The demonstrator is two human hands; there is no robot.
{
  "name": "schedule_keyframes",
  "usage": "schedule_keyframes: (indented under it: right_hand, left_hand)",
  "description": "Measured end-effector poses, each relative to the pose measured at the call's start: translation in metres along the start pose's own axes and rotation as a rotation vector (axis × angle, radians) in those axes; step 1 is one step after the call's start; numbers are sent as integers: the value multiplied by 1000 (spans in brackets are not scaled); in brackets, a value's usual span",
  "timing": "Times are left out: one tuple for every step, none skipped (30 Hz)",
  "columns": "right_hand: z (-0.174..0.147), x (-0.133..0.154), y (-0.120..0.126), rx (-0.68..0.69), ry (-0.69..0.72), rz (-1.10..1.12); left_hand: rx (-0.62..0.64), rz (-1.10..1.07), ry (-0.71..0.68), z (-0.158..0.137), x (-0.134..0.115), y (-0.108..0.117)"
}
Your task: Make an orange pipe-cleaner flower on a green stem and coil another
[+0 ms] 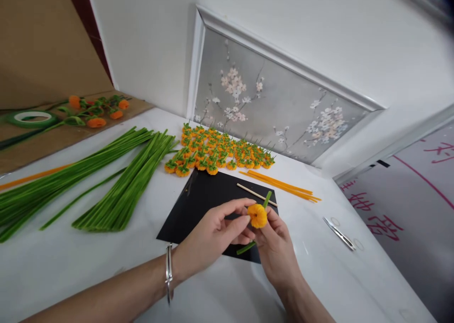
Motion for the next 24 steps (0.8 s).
schedule_keyframes:
  right_hand:
    - [-1,6,-1,-2,31,-134]
    - [-2,14,-2,-11,82,-296]
    - [-4,24,-5,-23,153,-474]
    - [-7,35,-9,-36,244,-652]
    - [-11,45,-14,-45,341,-812]
    - [-15,52,-21,-43,428,-945]
    - [-19,56,-27,-35,501,-1049]
    - [-22,58,-32,-19,550,-1128]
    - [-24,58,-35,-4,578,-1188]
    - [-25,57,-37,7,588,-1229]
    - [-25,57,-38,12,588,-1254]
    - [-25,57,-38,10,584,-1262]
    - [-25,57,-37,3,571,-1257]
    - [-24,57,-36,-8,550,-1236]
    - [-23,58,-34,-26,523,-1202]
    - [-21,58,-31,-43,485,-1155]
    - [-19,57,-28,-59,438,-1094]
    - [-16,55,-25,-70,384,-1020]
    - [-14,51,-21,-76,326,-933]
    - [-12,47,-19,-74,266,-838]
    - [-10,42,-17,-67,210,-742]
    - [-9,37,-15,-61,159,-647]
    - [-8,32,-13,-58,111,-554]
    - [-7,27,-12,-52,62,-464]
  left_hand:
    - [-10,-28,21,0,3,1]
    - [-21,-61,44,0,5,1]
    - [-34,-105,67,0,9,2]
    - [-47,-157,88,0,12,3]
    - [-48,-212,108,1,15,3]
    - [-36,-262,121,1,17,2]
    - [-13,-302,129,2,18,0]
    - [17,-330,132,3,18,-2]
    - [46,-344,135,3,18,-4]
    - [63,-348,142,4,18,-4]
    - [60,-346,151,3,19,-3]
    - [44,-339,161,3,20,-1]
    - [27,-327,170,3,21,1]
    - [11,-304,167,3,21,4]
    - [-2,-257,148,3,19,6]
    - [-12,-175,110,4,14,8]
    - [-22,-60,54,5,8,10]
    - [-38,77,-13,5,-1,11]
    - [-55,219,-80,4,-10,11]
    - [-66,352,-139,3,-17,9]
    - [-69,463,-182,1,-23,7]
    - [-68,550,-213,-1,-27,4]
    - [-68,625,-234,-3,-30,1]
    - [-63,701,-254,-5,-33,-1]
Point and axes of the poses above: each hand's wrist, its own z-axis towards the middle knuckle, its own y-axis out of the back of the hand, x = y × z, the point moved 9 cm from there along z, towards the middle knuckle, and after that the axes turned 14 degrees about x, right-handed, at the moved point
